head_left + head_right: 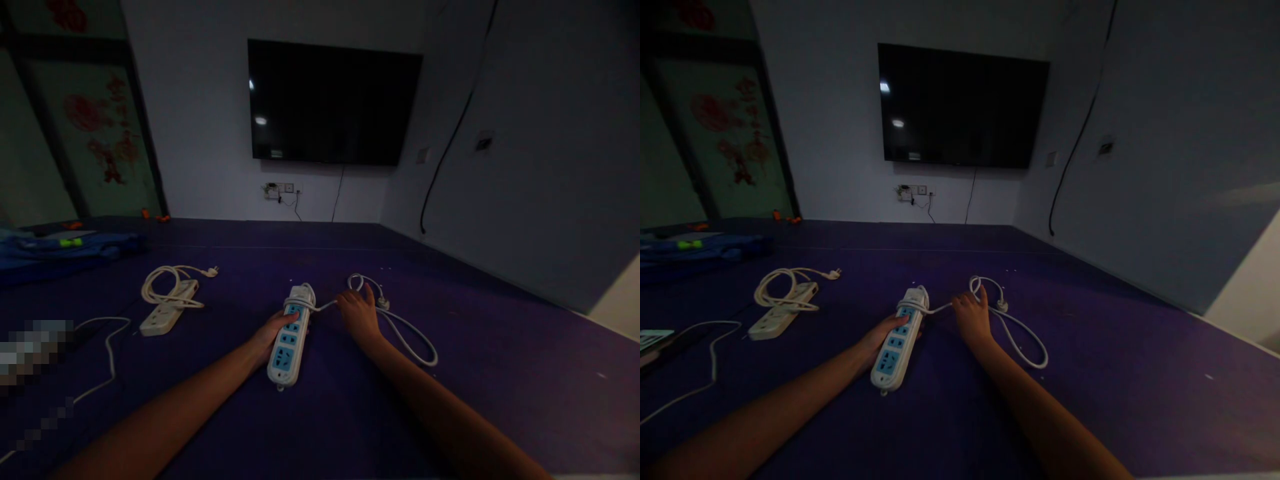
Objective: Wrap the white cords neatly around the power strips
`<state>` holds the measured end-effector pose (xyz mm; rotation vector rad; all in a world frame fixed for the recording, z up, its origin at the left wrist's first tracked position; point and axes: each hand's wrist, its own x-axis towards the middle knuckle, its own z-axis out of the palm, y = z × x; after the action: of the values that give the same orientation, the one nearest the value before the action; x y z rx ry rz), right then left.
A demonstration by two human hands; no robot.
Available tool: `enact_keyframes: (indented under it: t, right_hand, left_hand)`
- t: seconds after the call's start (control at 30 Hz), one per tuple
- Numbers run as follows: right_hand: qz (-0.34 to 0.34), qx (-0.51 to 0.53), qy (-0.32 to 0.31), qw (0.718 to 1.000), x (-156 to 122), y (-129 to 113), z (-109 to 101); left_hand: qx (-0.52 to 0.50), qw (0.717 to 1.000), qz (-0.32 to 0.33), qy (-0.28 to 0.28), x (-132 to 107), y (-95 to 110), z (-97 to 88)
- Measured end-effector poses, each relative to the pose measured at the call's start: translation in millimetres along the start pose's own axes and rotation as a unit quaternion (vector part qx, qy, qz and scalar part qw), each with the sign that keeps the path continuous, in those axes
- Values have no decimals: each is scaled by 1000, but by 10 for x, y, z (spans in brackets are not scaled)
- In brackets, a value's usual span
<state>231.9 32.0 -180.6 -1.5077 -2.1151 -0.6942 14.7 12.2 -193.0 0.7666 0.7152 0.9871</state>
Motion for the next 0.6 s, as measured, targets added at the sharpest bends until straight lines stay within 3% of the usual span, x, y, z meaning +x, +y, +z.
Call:
enact_keyframes:
  t: [0.13,0.3,0.43,0.6]
  right_hand:
    - [-52,44,-12,998,-28,-86,-9]
    - [-138,120,5,983,-93,-293,-43]
    - [-160,173,37,971,-147,-400,-128]
    - [-189,184,11,964,-165,-460,-169]
  left_hand:
    - [-20,1000,18,3,-3,-5,44]
    - [-15,998,31,52,-52,10,117]
    - [-10,997,43,69,-76,9,143]
    - [-21,997,42,58,-84,19,113]
